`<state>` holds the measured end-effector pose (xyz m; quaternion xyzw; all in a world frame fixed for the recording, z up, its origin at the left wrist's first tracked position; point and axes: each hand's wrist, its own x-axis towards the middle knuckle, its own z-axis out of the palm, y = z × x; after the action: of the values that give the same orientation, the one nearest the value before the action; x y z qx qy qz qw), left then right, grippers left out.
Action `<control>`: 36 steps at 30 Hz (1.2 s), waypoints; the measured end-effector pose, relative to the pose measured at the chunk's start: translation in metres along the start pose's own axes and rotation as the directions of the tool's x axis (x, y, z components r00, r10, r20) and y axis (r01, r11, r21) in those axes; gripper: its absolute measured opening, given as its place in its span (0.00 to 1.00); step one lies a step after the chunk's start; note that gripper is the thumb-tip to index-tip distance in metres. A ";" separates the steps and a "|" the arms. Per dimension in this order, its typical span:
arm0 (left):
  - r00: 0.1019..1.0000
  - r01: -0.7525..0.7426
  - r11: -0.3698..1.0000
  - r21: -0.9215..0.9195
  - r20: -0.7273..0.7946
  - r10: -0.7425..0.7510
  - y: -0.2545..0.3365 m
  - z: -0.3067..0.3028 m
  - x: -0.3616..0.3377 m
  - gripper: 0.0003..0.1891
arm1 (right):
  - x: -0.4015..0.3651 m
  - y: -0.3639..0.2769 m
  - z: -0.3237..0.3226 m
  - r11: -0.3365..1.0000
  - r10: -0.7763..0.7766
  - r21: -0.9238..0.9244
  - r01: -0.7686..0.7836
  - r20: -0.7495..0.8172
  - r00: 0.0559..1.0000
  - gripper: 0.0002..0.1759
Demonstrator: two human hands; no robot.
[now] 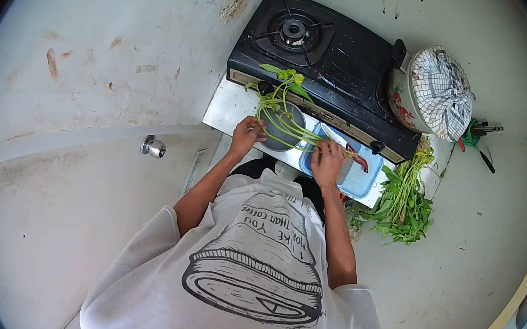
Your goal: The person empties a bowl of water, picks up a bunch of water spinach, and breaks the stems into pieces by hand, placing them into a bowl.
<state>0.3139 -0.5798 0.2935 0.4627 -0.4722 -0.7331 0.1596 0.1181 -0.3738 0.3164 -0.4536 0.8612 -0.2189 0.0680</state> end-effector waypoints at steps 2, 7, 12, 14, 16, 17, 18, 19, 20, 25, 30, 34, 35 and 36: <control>1.000 0.028 0.999 -0.017 -0.008 -0.029 0.003 -0.001 -0.001 0.13 | 0.010 -0.011 0.005 0.999 -0.036 0.026 0.035 0.033 0.999 0.16; 0.999 0.029 0.998 -0.053 0.014 -0.028 0.020 -0.002 -0.007 0.13 | 0.029 -0.042 0.005 0.994 -0.072 0.082 0.067 0.064 0.995 0.15; 0.989 -0.063 0.996 -0.069 0.128 0.071 0.044 0.002 -0.014 0.13 | 0.041 -0.071 -0.003 0.856 -0.063 0.516 -0.027 0.156 0.986 0.12; 0.979 -0.104 0.991 -0.086 0.164 0.117 0.056 0.010 -0.020 0.12 | 0.048 -0.083 -0.009 0.731 -0.010 0.666 -0.149 0.229 0.973 0.13; 0.969 -0.125 0.988 -0.090 0.202 0.141 0.066 0.016 -0.023 0.12 | 0.054 -0.091 -0.015 0.611 0.046 0.751 -0.249 0.280 0.959 0.14; 0.964 -0.126 0.988 -0.085 0.223 0.142 0.070 0.019 -0.024 0.11 | 0.058 -0.094 -0.017 0.531 0.056 0.791 -0.303 0.324 0.944 0.14; 0.958 -0.128 0.989 -0.080 0.246 0.144 0.072 0.022 -0.025 0.11 | 0.063 -0.096 -0.020 0.446 0.062 0.822 -0.355 0.368 0.928 0.14; 0.957 -0.118 0.989 -0.085 0.254 0.136 0.075 0.025 -0.026 0.11 | 0.066 -0.097 -0.024 0.357 0.062 0.843 -0.403 0.409 0.911 0.15; 0.956 -0.111 0.990 -0.089 0.262 0.131 0.078 0.028 -0.027 0.11 | 0.068 -0.099 -0.028 0.358 0.055 0.845 -0.398 0.406 0.912 0.15; 0.946 -0.138 0.984 -0.114 0.278 0.165 0.104 0.047 -0.042 0.11 | 0.064 -0.100 -0.044 0.321 0.022 0.877 -0.358 0.372 0.928 0.19; 0.904 -0.218 0.970 -0.105 0.354 0.241 0.134 0.083 -0.059 0.11 | 0.045 -0.083 -0.076 0.199 -0.008 0.908 -0.368 0.377 0.926 0.21; 0.864 -0.216 0.966 -0.144 0.433 0.258 0.155 0.126 -0.075 0.12 | 0.022 -0.071 -0.107 0.314 0.050 0.887 -0.338 0.340 0.939 0.20; 0.837 -0.218 0.961 -0.170 0.474 0.274 0.157 0.135 -0.077 0.11 | 0.016 -0.067 -0.112 0.344 0.079 0.877 -0.337 0.331 0.940 0.19; 0.818 -0.235 0.953 -0.191 0.491 0.300 0.158 0.144 -0.079 0.11 | 0.009 -0.058 -0.112 0.370 0.103 0.866 -0.337 0.322 0.941 0.19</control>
<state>0.2035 -0.5275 0.4860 0.1682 -0.5126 -0.8272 0.1569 0.1210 -0.3743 0.4427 -0.2430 0.6410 -0.5914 0.4246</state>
